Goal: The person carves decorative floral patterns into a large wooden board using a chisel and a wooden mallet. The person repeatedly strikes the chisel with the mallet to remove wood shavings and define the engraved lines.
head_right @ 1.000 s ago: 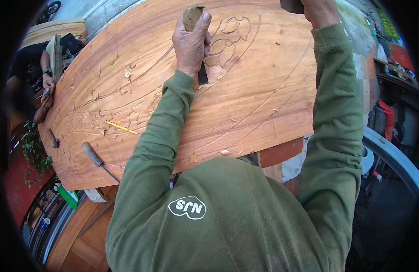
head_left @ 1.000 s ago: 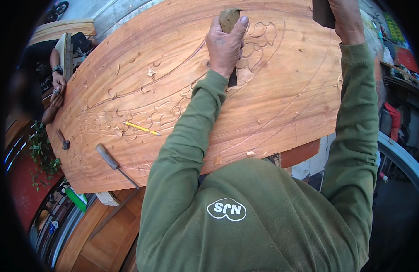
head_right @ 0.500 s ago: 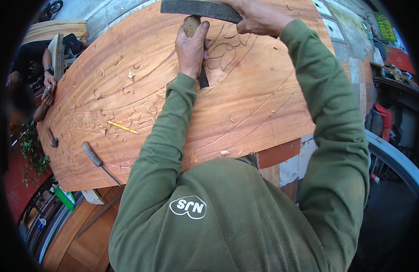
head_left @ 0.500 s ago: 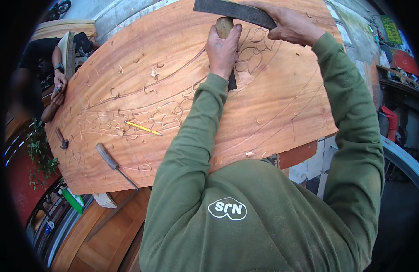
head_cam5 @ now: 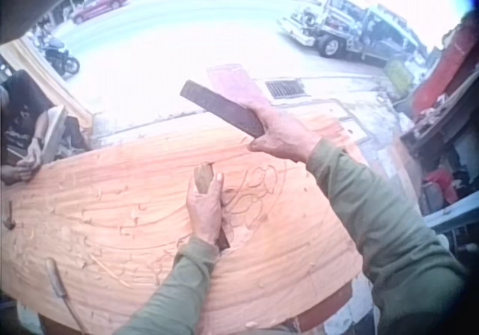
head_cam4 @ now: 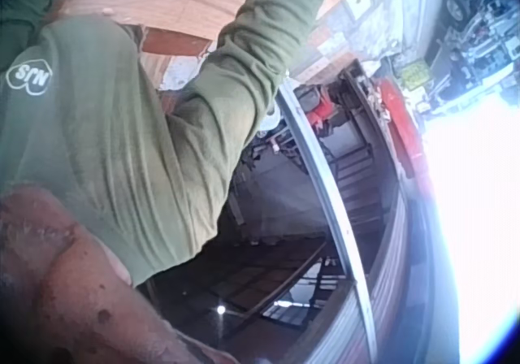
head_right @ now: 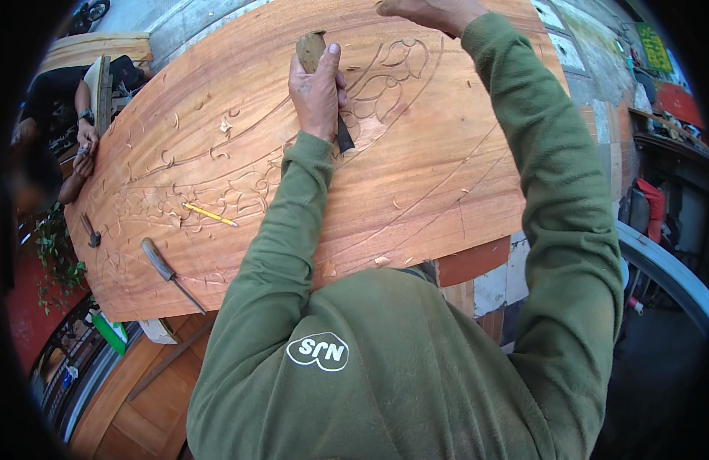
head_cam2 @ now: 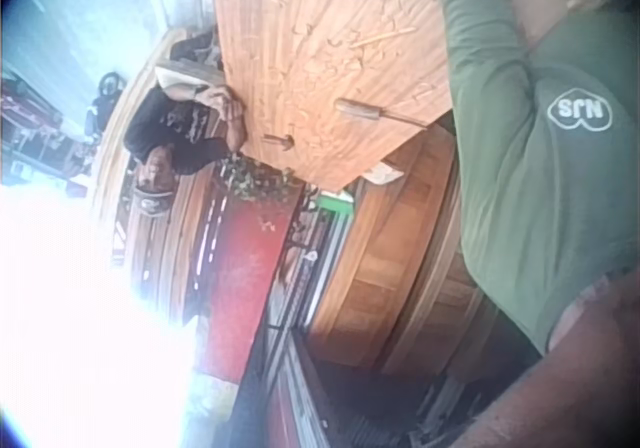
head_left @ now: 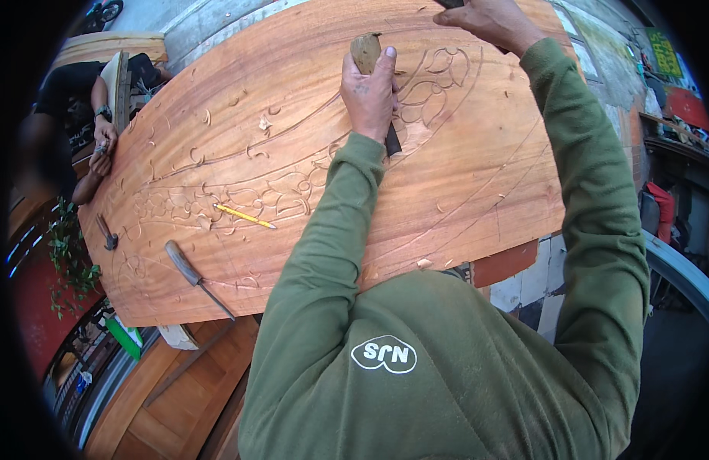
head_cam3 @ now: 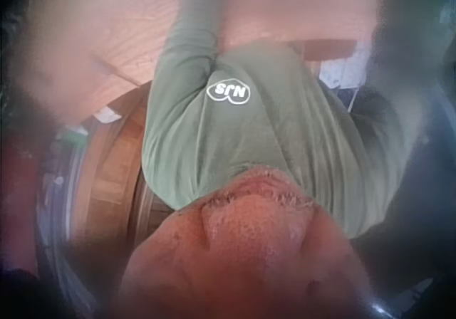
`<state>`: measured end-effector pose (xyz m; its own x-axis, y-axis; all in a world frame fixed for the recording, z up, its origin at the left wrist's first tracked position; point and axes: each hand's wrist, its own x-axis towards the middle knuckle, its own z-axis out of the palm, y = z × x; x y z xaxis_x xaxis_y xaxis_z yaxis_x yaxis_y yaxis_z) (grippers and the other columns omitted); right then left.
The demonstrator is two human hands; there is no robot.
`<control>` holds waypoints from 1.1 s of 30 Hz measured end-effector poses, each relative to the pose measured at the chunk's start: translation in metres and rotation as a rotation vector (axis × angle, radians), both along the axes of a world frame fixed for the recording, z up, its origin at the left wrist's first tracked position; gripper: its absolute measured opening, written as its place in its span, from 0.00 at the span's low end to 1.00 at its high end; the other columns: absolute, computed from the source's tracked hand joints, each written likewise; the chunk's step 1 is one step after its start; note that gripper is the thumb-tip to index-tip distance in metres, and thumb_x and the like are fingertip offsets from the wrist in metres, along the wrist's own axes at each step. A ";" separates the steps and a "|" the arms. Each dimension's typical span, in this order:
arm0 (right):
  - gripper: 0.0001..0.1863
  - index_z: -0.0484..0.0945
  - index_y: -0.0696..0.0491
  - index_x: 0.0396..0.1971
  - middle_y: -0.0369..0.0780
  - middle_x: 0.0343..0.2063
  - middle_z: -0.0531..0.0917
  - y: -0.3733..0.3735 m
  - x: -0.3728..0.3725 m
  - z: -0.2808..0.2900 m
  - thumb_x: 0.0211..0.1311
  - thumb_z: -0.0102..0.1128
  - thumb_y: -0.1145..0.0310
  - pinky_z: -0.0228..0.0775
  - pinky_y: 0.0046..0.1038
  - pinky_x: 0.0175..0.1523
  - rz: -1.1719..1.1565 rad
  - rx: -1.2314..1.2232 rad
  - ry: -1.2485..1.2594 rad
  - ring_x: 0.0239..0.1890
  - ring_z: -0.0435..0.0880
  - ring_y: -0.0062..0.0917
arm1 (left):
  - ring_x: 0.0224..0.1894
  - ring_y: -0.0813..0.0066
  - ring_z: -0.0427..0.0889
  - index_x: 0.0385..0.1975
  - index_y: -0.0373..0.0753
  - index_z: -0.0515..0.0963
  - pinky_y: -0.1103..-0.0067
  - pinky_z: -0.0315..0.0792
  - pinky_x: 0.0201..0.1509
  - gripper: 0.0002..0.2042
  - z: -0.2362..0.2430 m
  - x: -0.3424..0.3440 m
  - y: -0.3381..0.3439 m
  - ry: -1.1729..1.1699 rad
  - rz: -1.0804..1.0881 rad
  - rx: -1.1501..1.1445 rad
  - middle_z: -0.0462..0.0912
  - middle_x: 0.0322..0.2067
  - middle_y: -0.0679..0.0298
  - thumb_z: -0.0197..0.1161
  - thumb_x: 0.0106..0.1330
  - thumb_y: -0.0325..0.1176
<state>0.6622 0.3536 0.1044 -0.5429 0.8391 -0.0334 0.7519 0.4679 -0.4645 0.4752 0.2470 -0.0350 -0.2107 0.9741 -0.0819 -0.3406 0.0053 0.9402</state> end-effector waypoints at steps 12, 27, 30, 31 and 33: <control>0.47 0.69 0.50 0.77 0.54 0.60 0.84 -0.025 -0.011 0.015 0.53 0.75 0.73 0.74 0.36 0.67 -0.034 0.100 0.288 0.63 0.83 0.39 | 0.09 0.82 0.66 0.46 0.42 0.75 0.83 0.59 0.09 0.16 0.029 -0.008 -0.006 -0.222 -0.010 0.034 0.73 0.17 0.68 0.70 0.77 0.48; 0.46 0.67 0.50 0.77 0.56 0.55 0.86 -0.011 -0.005 0.004 0.52 0.63 0.80 0.77 0.43 0.65 0.142 -0.058 -0.226 0.61 0.85 0.49 | 0.13 0.85 0.71 0.42 0.40 0.74 0.82 0.64 0.13 0.13 0.009 0.014 0.005 -0.005 0.061 -0.025 0.76 0.19 0.69 0.72 0.76 0.40; 0.47 0.68 0.52 0.76 0.54 0.61 0.84 -0.002 0.000 0.006 0.50 0.64 0.84 0.73 0.41 0.70 0.161 0.084 0.044 0.66 0.82 0.47 | 0.11 0.83 0.69 0.41 0.42 0.73 0.84 0.61 0.12 0.15 0.000 0.013 0.001 -0.021 0.057 -0.006 0.75 0.18 0.68 0.70 0.78 0.44; 0.47 0.68 0.52 0.76 0.53 0.60 0.84 -0.004 -0.006 0.006 0.50 0.64 0.84 0.73 0.41 0.70 0.031 0.022 0.147 0.66 0.82 0.46 | 0.11 0.83 0.69 0.42 0.42 0.73 0.83 0.61 0.12 0.15 0.001 0.013 0.001 -0.012 0.053 -0.007 0.75 0.18 0.68 0.70 0.78 0.44; 0.48 0.68 0.51 0.76 0.53 0.60 0.84 -0.013 -0.020 0.003 0.49 0.65 0.84 0.73 0.40 0.70 -0.046 -0.085 0.151 0.65 0.82 0.45 | 0.11 0.83 0.69 0.42 0.42 0.73 0.83 0.61 0.12 0.16 0.000 0.012 0.000 -0.005 0.048 -0.006 0.75 0.18 0.68 0.70 0.78 0.45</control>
